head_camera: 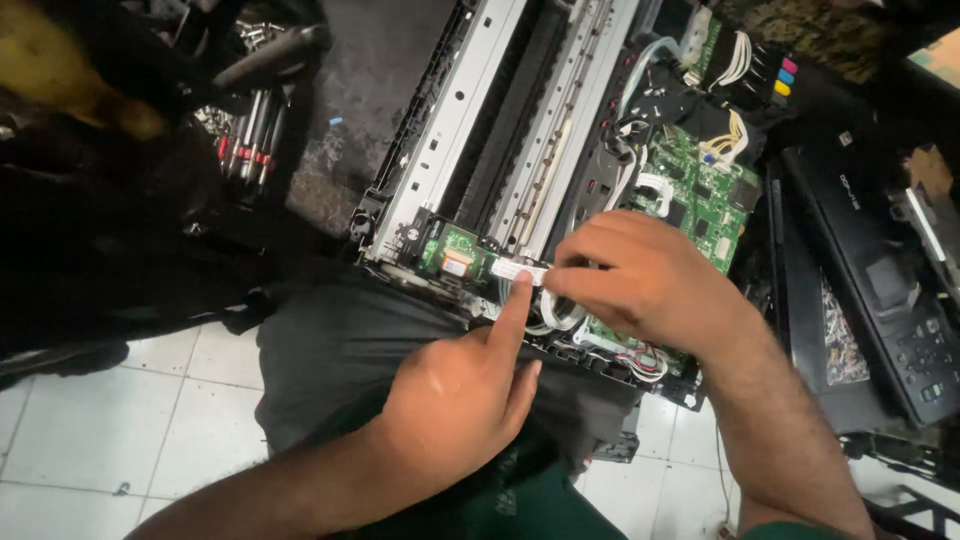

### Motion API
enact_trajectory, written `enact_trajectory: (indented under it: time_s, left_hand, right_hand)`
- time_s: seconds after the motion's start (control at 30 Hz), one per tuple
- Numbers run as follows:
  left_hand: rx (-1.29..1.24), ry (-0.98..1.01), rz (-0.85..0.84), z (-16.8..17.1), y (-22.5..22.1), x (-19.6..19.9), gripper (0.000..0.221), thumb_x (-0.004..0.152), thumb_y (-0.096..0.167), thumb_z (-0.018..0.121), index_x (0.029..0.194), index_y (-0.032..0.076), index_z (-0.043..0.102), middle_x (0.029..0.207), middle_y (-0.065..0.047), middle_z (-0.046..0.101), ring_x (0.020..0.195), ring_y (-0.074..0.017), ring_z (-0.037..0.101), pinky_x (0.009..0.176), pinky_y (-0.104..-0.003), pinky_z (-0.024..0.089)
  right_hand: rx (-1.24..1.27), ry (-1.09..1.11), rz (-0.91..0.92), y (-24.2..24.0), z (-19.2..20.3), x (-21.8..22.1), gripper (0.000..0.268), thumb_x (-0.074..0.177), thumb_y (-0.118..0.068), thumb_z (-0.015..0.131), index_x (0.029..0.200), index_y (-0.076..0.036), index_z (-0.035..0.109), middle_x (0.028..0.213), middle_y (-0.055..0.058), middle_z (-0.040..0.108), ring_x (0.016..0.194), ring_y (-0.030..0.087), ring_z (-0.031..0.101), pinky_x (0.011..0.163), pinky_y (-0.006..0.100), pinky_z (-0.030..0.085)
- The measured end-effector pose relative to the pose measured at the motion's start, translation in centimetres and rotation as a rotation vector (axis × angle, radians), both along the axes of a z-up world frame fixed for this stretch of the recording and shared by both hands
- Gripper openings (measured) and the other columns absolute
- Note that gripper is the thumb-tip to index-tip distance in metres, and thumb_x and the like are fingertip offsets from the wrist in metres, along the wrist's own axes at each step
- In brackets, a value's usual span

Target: Cleaning and repairing the internal components of a printer using a brush and a screwdriver

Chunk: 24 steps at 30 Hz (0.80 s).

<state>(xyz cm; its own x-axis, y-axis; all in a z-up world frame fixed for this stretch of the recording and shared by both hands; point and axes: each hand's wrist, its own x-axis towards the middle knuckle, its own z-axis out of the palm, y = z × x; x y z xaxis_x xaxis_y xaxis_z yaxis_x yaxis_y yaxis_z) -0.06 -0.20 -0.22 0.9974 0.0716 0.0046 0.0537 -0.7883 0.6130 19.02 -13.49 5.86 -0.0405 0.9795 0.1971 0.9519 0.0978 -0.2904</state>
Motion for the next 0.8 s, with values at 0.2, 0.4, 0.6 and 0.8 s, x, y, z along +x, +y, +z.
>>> enact_trajectory:
  time_s: [0.2,0.4,0.6,0.8]
  left_hand:
    - [-0.004,-0.083,-0.042,0.0,0.3,0.1,0.072,0.093,0.035,0.062,0.154,0.003,0.04,0.086,-0.009,0.072,0.05,-0.0344,0.066,0.033,-0.052,0.044]
    - [0.028,-0.072,-0.035,-0.2,0.1,0.1,0.074,0.092,0.036,0.063,0.155,0.004,0.039,0.085,-0.008,0.07,0.05,-0.0325,0.066,0.035,-0.05,0.048]
    - [0.075,-0.09,-0.019,-0.6,-0.3,-0.2,0.071,0.091,0.039,0.064,0.152,0.007,0.045,0.079,-0.006,0.066,0.05,-0.0329,0.064,0.035,-0.051,0.047]
    - [0.129,-0.089,-0.032,-1.2,-0.5,-0.3,0.075,0.09,0.04,0.065,0.153,0.006,0.045,0.078,-0.004,0.067,0.049,-0.0299,0.063,0.033,-0.048,0.047]
  right_hand:
    - [0.01,-0.146,-0.008,-0.6,-0.3,-0.2,0.019,0.099,0.003,0.072,0.099,-0.01,0.058,0.092,0.01,0.059,0.069,0.025,0.049,0.059,0.036,0.045]
    - [0.022,-0.099,0.001,-0.8,-0.6,0.0,0.021,0.095,0.004,0.075,0.098,-0.009,0.059,0.09,0.01,0.061,0.069,0.026,0.055,0.079,0.045,0.06]
    - [-0.034,-0.06,0.015,-0.3,-0.6,0.4,0.015,0.103,0.001,0.054,0.092,-0.009,0.058,0.092,0.008,0.059,0.071,0.027,0.055,0.087,0.043,0.056]
    - [0.039,-0.06,0.038,-0.2,-0.8,-0.1,0.02,0.106,-0.011,0.052,0.091,-0.003,0.063,0.093,0.013,0.063,0.076,0.03,0.06,0.084,0.042,0.058]
